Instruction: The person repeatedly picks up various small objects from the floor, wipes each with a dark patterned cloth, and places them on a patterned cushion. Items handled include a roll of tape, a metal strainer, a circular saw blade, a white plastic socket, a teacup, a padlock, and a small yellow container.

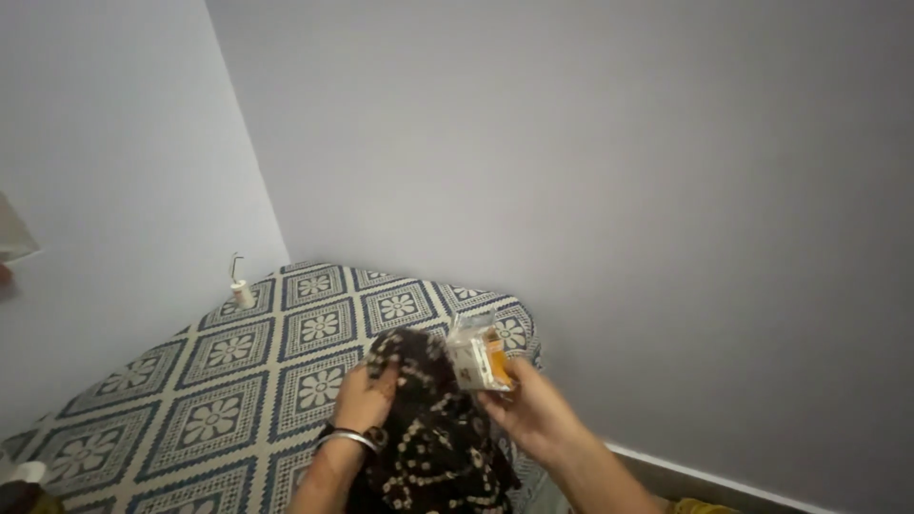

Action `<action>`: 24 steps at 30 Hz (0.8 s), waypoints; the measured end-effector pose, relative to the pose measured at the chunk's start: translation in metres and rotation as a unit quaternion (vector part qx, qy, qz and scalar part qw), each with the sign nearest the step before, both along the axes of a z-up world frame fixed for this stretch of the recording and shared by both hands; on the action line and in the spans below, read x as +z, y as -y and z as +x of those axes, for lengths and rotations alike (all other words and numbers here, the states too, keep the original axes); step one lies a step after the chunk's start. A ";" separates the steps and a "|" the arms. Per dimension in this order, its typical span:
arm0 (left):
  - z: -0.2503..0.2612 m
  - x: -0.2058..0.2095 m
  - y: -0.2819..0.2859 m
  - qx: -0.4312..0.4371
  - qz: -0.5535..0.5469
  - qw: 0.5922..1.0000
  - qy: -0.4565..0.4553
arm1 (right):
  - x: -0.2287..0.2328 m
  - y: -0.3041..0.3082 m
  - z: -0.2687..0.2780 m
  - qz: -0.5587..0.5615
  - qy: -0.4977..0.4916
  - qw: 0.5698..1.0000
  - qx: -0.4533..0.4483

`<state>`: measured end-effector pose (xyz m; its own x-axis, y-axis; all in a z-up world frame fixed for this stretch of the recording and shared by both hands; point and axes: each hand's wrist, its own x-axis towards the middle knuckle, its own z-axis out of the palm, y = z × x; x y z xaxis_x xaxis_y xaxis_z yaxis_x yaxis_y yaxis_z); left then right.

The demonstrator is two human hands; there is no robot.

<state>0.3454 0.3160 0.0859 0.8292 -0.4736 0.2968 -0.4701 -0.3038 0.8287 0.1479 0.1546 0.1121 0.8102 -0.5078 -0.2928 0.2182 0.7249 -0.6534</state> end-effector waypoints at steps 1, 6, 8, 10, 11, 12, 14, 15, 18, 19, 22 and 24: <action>-0.010 0.005 0.002 -0.040 -0.051 0.998 0.006 | -0.004 0.000 0.005 -0.009 -0.003 1.000 -0.012; -0.073 0.040 0.021 -0.150 -0.057 0.987 -0.031 | 0.004 -0.017 0.016 -0.132 -0.023 0.990 -0.048; -0.083 0.040 0.031 -0.170 -0.070 0.983 0.010 | 0.023 -0.034 0.010 -0.137 -0.059 0.988 -0.042; -0.087 0.033 0.042 -0.153 -0.095 0.974 0.139 | 0.040 -0.046 0.002 -0.144 -0.081 0.986 -0.035; -0.087 0.032 0.047 -0.146 -0.096 0.972 0.155 | 0.045 -0.049 0.000 -0.148 -0.083 0.985 -0.032; -0.090 0.031 0.051 -0.137 -0.097 0.971 0.171 | 0.046 -0.050 -0.002 -0.152 -0.087 0.984 -0.029; -0.096 0.034 0.055 -0.127 -0.112 0.973 0.154 | 0.043 -0.044 0.003 -0.190 -0.049 0.980 -0.019; -0.099 0.038 0.055 -0.124 -0.126 0.977 0.122 | 0.039 -0.039 0.007 -0.208 -0.030 0.977 -0.014; -0.102 0.051 0.059 -0.080 -0.134 0.983 0.099 | 0.028 -0.030 0.012 -0.286 -0.009 0.958 -0.003; -0.101 0.053 0.061 -0.060 -0.131 0.984 0.103 | 0.026 -0.029 0.012 -0.260 0.000 0.966 0.010; -0.095 0.056 0.067 -0.022 -0.146 0.988 0.039 | 0.026 -0.027 0.012 -0.235 -0.017 0.971 0.032; -0.090 0.057 0.069 0.053 -0.147 0.979 0.134 | 0.026 -0.026 0.016 -0.290 -0.086 0.953 0.023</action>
<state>0.2555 0.2468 0.1433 0.7432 -0.2503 0.6205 -0.6609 -0.1302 0.7391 0.1638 0.1809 0.1378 0.8009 -0.5895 -0.1048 0.0476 0.2372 -0.9703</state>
